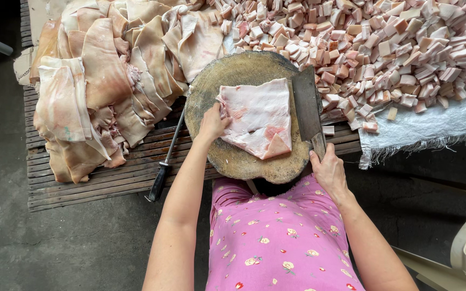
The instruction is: The person cuts long strips of pig skin into small cubes using a cleaver on a wooden cutting board, then reaches for larger pieces of skin and repeats the process.
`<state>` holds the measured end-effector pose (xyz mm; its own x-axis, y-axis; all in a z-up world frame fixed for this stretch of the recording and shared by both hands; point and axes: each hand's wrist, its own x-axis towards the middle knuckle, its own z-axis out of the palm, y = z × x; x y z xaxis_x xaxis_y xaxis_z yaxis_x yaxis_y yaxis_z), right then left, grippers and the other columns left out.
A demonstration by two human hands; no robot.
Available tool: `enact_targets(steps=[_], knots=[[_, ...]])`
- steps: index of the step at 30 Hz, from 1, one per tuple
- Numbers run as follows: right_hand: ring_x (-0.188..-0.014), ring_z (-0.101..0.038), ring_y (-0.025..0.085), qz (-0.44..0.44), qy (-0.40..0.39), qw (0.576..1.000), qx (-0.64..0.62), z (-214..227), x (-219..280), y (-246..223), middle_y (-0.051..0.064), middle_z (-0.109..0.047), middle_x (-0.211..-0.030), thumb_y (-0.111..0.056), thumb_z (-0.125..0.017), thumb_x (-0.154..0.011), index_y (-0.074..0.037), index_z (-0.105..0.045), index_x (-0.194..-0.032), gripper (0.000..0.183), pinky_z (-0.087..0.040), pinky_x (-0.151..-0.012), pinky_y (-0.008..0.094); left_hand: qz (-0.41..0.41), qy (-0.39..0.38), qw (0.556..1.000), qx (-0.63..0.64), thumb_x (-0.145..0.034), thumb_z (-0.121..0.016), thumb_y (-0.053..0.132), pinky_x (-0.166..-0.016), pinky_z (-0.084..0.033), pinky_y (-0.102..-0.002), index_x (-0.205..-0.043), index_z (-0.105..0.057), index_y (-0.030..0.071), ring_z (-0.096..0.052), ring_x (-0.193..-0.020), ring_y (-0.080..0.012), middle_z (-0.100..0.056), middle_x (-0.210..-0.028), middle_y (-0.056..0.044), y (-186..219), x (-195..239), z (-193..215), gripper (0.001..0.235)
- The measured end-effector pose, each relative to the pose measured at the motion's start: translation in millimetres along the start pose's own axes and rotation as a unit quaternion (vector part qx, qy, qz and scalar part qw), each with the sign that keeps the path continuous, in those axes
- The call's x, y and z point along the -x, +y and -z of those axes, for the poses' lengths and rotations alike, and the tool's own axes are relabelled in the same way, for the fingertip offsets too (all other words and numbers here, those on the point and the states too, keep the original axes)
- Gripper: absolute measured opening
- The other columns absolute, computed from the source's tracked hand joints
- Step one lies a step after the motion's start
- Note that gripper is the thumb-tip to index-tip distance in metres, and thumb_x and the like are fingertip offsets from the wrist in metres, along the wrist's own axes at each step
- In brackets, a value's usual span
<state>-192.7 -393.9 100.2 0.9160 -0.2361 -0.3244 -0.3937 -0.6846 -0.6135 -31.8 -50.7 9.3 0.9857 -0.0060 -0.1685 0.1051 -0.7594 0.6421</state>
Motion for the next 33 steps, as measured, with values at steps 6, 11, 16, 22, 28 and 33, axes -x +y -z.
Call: enact_targets(steps=[6,11,16,22,28,33], knots=[[-0.087,-0.068,0.055,0.024,0.016,1.0,0.01,-7,1,7,0.037,-0.069,-0.088,-0.031,-0.061,-0.1,0.002,-0.049,-0.118,0.039,-0.056,-0.076,0.058,0.152,-0.073,0.948,0.271,-0.103,-0.061,0.023,-0.067,-0.051,-0.033,-0.112,-0.068,0.0,-0.062,-0.08,-0.0173,-0.069,-0.094,-0.009,-77,8,1,0.026],[-0.086,-0.069,0.055,0.026,0.013,1.0,0.002,-8,1,8,0.036,-0.07,-0.088,-0.03,-0.061,-0.1,0.002,-0.048,-0.118,0.039,-0.056,-0.075,0.057,0.124,0.108,0.985,0.045,-0.107,-0.057,0.024,-0.073,-0.05,-0.035,-0.117,-0.068,0.004,-0.061,-0.085,-0.0186,-0.068,-0.1,-0.01,-88,37,-21,0.025],[-0.084,-0.069,0.054,0.041,0.008,0.999,0.018,-11,2,7,0.035,-0.069,-0.084,-0.029,-0.061,-0.102,0.003,-0.046,-0.117,0.039,-0.057,-0.071,0.057,-0.031,0.056,0.989,-0.13,-0.107,-0.054,0.029,-0.086,-0.054,-0.036,-0.125,-0.065,0.011,-0.064,-0.104,-0.0231,-0.067,-0.112,-0.01,34,95,-56,0.028],[-0.081,-0.071,0.053,0.051,0.014,0.999,0.002,-10,3,9,0.034,-0.07,-0.083,-0.028,-0.061,-0.101,0.003,-0.045,-0.118,0.038,-0.059,-0.069,0.055,-0.084,-0.056,0.994,-0.052,-0.085,-0.078,0.032,-0.096,-0.045,-0.045,-0.126,-0.052,0.002,-0.055,-0.109,-0.0302,-0.058,-0.117,-0.017,130,142,-94,0.057],[-0.083,-0.07,0.054,0.036,0.013,0.999,-0.004,-9,2,12,0.036,-0.069,-0.085,-0.028,-0.063,-0.1,0.004,-0.045,-0.12,0.041,-0.058,-0.07,0.056,-0.124,-0.008,0.992,-0.014,-0.081,-0.074,0.005,-0.089,-0.048,-0.046,-0.137,-0.049,-0.002,-0.059,-0.101,-0.0327,-0.058,-0.113,-0.021,116,133,-109,0.062],[-0.084,-0.07,0.054,0.035,0.01,0.999,-0.013,-8,2,12,0.035,-0.07,-0.087,-0.028,-0.062,-0.1,0.003,-0.046,-0.119,0.04,-0.058,-0.072,0.056,-0.187,0.031,0.973,-0.132,-0.095,-0.061,0.003,-0.077,-0.054,-0.04,-0.12,-0.067,0.002,-0.065,-0.088,-0.0277,-0.065,-0.097,-0.016,112,128,-115,0.026]])
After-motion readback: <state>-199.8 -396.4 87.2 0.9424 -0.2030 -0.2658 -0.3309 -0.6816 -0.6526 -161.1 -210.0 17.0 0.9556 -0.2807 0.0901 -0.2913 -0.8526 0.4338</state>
